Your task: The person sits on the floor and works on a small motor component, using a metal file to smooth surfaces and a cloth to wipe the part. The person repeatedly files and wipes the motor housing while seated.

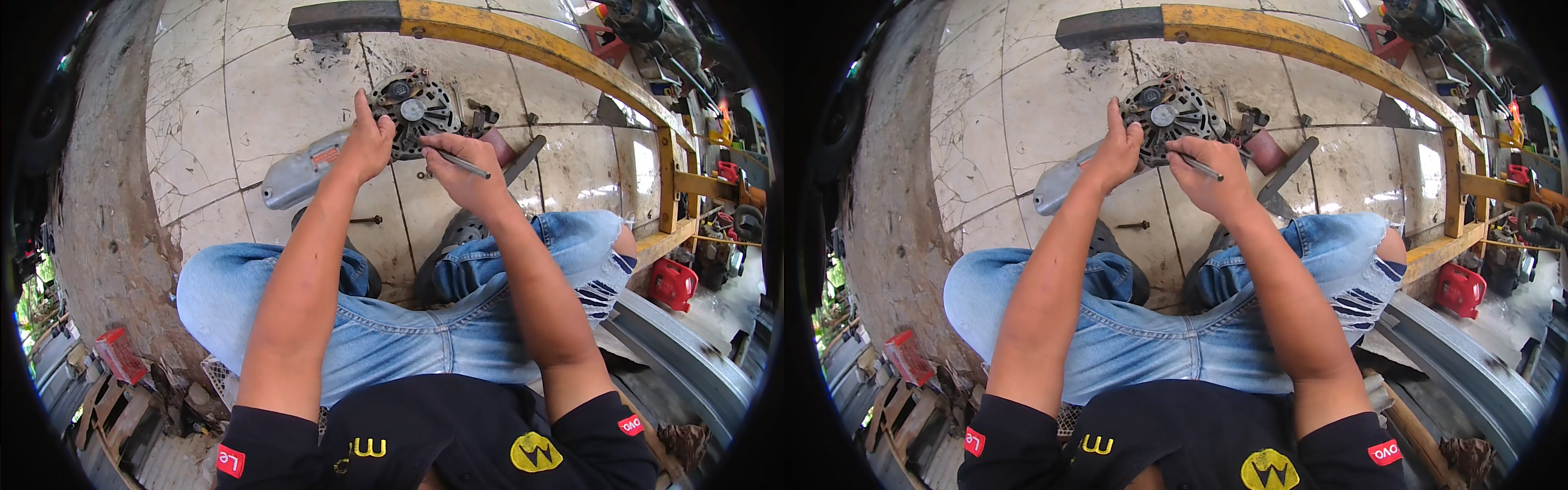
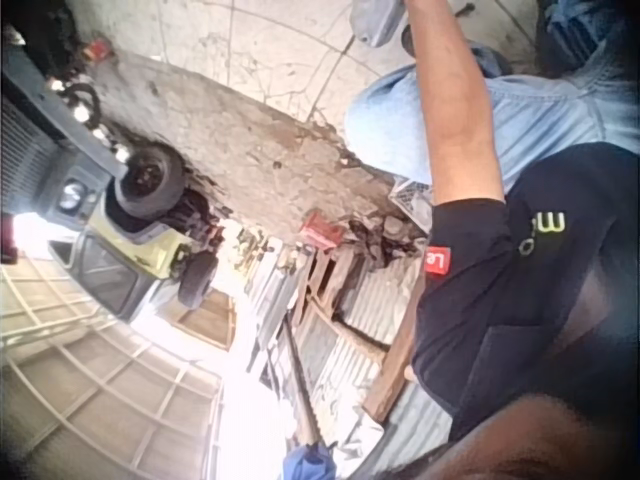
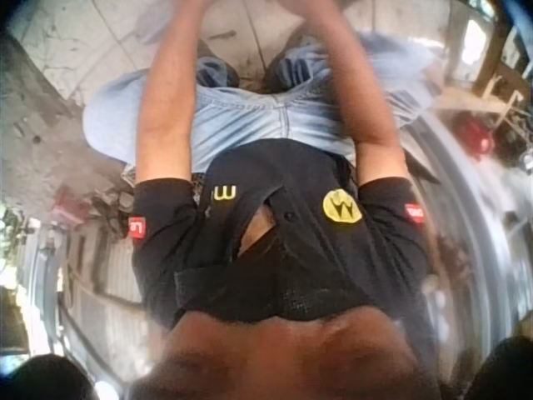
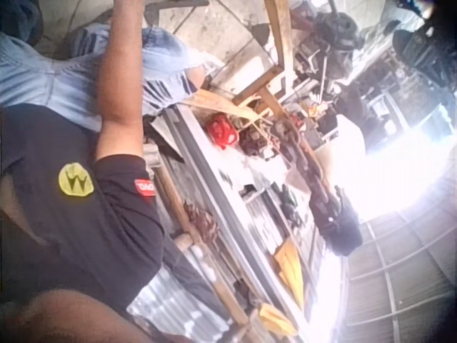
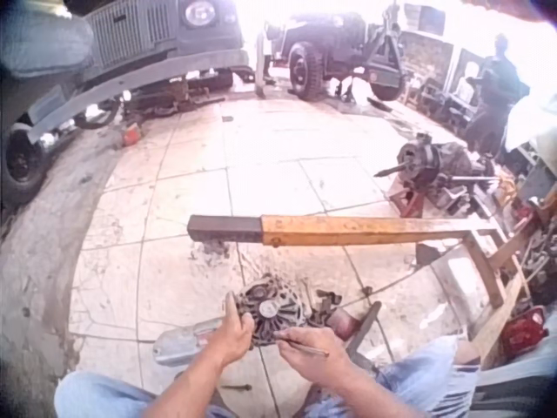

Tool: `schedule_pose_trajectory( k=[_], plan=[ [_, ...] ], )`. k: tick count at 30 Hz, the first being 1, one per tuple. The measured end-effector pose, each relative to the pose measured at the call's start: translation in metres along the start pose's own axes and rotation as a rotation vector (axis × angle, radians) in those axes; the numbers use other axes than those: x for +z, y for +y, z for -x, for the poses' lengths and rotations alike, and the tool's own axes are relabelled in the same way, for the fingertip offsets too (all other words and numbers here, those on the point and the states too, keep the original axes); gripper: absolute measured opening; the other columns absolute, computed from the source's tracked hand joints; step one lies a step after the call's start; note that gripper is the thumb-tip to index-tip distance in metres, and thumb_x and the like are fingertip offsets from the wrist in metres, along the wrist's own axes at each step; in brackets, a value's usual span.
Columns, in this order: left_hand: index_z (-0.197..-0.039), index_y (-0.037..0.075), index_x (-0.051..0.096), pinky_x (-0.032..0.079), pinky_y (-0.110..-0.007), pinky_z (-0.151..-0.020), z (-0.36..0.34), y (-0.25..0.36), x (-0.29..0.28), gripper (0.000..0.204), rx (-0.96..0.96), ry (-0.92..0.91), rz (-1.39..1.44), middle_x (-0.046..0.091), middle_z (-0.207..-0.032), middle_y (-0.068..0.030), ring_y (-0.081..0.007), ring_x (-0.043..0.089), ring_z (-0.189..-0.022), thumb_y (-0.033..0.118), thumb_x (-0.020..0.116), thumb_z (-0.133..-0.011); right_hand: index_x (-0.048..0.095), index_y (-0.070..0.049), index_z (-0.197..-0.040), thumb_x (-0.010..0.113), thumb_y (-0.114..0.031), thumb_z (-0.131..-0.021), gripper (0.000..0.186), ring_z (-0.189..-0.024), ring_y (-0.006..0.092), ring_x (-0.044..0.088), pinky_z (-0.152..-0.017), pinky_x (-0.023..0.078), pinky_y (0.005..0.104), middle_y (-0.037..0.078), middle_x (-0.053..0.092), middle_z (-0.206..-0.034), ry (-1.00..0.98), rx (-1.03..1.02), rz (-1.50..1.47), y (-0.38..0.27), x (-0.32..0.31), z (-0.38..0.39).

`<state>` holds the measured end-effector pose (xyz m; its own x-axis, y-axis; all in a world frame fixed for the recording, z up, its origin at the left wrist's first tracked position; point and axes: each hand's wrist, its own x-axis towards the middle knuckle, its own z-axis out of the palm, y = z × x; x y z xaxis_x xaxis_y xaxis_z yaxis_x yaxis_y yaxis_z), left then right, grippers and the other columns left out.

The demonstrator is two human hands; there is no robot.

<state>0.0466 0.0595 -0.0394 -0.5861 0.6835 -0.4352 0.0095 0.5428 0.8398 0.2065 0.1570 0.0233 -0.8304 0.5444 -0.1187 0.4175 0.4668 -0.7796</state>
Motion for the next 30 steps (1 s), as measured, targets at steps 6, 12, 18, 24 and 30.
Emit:
schedule_pose_trajectory(
  k=[6,12,18,24,30],
  plan=[
    [-0.154,-0.003,0.002,0.042,-0.042,-0.103,-0.004,-0.005,0.002,0.073,0.037,0.034,0.024,0.05,-0.134,-0.0379,-0.0463,0.055,-0.121,0.026,0.041,-0.099,0.074,-0.004,-0.104,0.067,-0.013,-0.087,0.02,-0.084,0.0296,0.072,-0.076,0.056,0.0323,0.018,0.072,-0.092,0.182,0.07,-0.298,0.005,0.007,-0.004],
    [-0.156,0.008,-0.003,0.052,-0.037,-0.065,-0.011,-0.017,0.0,0.073,0.033,0.055,-0.053,0.06,-0.096,-0.018,-0.0243,0.06,-0.07,0.026,0.04,-0.1,0.074,-0.004,-0.105,0.068,-0.013,-0.089,0.02,-0.077,0.0233,0.073,-0.072,0.055,0.0305,0.016,0.073,-0.088,0.046,-0.011,-0.189,0.012,0.007,-0.002],
    [-0.156,0.011,-0.003,0.052,-0.035,-0.059,-0.007,-0.005,0.012,0.072,0.032,0.028,0.021,0.061,-0.092,-0.0138,-0.0193,0.058,-0.061,0.026,0.039,-0.1,0.074,-0.006,-0.105,0.067,-0.013,-0.088,0.02,-0.066,0.018,0.069,-0.066,0.054,0.0297,0.014,0.072,-0.08,0.153,0.095,-0.299,0.015,0.012,-0.001],
    [-0.155,0.009,-0.001,0.051,-0.036,-0.066,-0.016,-0.026,0.002,0.072,0.047,0.062,-0.035,0.06,-0.1,-0.0182,-0.0237,0.059,-0.07,0.026,0.041,-0.099,0.074,-0.006,-0.105,0.067,-0.014,-0.088,0.02,-0.067,0.0185,0.07,-0.066,0.054,0.0301,0.014,0.072,-0.079,-0.03,0.008,-0.166,0.002,-0.003,-0.005],
    [-0.152,-0.003,0.004,0.044,-0.04,-0.101,-0.002,-0.002,0.003,0.072,-0.016,0.003,0.067,0.055,-0.127,-0.0367,-0.0428,0.059,-0.116,0.024,0.041,-0.097,0.075,-0.006,-0.103,0.068,-0.014,-0.087,0.02,-0.067,0.0184,0.071,-0.064,0.054,0.0311,0.014,0.072,-0.078,0.049,0.008,-0.105,0.01,0.006,-0.003]
  ],
)
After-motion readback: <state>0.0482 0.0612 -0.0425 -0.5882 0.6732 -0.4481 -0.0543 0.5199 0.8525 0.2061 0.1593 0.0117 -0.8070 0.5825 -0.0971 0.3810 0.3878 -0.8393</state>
